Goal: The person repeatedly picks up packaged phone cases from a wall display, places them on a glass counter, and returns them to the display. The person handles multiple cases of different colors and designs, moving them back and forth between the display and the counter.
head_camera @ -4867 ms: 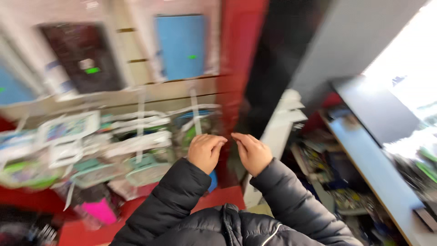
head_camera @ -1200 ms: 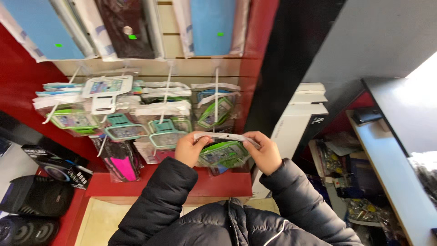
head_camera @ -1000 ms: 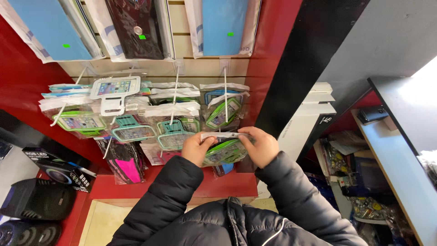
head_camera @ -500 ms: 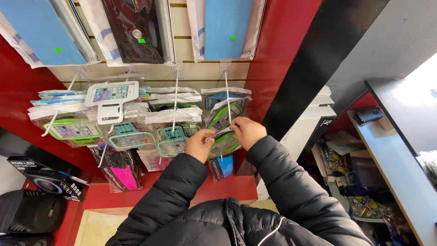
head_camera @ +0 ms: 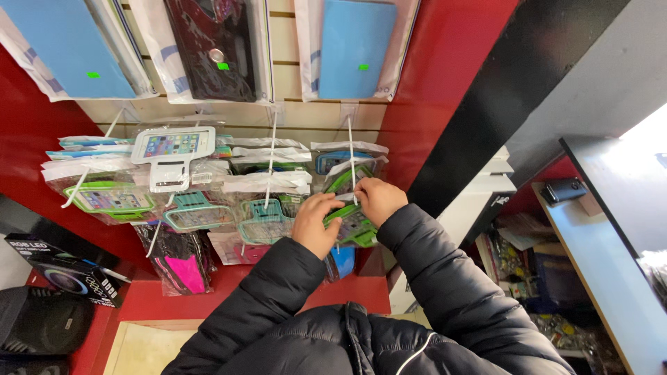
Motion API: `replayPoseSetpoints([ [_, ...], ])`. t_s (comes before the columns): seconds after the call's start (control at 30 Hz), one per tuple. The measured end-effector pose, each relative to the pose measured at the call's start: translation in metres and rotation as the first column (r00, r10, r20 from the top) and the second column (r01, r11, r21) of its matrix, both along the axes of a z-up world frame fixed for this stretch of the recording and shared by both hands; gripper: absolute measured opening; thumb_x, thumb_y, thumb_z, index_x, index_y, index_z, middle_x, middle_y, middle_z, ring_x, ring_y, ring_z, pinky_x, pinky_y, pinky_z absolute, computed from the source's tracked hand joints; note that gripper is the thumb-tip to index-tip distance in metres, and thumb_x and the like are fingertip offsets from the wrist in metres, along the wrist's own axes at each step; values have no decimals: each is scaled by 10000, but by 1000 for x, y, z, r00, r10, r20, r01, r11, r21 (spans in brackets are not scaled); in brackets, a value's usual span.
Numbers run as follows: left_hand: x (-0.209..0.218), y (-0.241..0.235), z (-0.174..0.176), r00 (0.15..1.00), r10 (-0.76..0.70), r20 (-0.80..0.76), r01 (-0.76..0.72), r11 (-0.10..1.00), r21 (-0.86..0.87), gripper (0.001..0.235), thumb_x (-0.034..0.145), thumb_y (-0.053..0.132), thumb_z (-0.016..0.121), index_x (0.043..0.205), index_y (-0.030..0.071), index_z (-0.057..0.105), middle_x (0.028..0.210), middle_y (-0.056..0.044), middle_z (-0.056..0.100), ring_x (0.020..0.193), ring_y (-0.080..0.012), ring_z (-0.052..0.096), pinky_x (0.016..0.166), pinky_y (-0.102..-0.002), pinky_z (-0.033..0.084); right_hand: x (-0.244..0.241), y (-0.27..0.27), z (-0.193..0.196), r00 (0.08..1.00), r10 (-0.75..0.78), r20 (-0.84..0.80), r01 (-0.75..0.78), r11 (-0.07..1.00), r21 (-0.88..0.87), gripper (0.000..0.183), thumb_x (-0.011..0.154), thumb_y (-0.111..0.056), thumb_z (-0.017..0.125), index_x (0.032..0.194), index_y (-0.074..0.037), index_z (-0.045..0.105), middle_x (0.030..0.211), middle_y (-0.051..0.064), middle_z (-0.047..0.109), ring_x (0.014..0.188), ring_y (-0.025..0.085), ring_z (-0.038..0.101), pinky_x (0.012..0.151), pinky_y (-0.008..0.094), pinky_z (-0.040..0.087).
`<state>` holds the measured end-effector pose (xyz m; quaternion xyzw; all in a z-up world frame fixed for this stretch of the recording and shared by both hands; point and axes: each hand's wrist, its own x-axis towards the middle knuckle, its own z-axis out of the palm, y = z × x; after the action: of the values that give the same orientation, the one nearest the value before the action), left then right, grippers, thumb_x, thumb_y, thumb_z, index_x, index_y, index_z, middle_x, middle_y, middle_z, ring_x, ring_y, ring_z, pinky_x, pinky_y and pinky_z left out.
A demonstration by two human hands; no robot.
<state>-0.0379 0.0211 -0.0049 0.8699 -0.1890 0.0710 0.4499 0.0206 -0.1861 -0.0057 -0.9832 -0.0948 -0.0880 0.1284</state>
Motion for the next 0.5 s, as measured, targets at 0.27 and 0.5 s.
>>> replayPoseSetpoints([
  [0.27, 2, 6, 0, 1000, -9, -16, 9, 1000, 11, 244, 1006, 91, 616, 1239, 134, 678, 1397, -117, 566, 1448, -429, 407, 1150, -717, 357, 74, -5, -45, 993, -32, 110, 44, 993, -111, 139, 1027, -344, 560, 1083, -254, 651, 986, 29, 692, 969, 281, 735, 814, 443, 620],
  [0.5, 10, 3, -13, 999, 28, 18, -29, 999, 18, 177, 1024, 150, 617, 1155, 213, 718, 1258, 0, 649, 1350, -312, 525, 1122, -647, 376, 14, -6, -10, 931, 119, 345, -120, 993, -20, 247, 943, -115, 624, 1172, -124, 716, 1091, 125, 700, 1066, 361, 696, 905, 459, 604],
])
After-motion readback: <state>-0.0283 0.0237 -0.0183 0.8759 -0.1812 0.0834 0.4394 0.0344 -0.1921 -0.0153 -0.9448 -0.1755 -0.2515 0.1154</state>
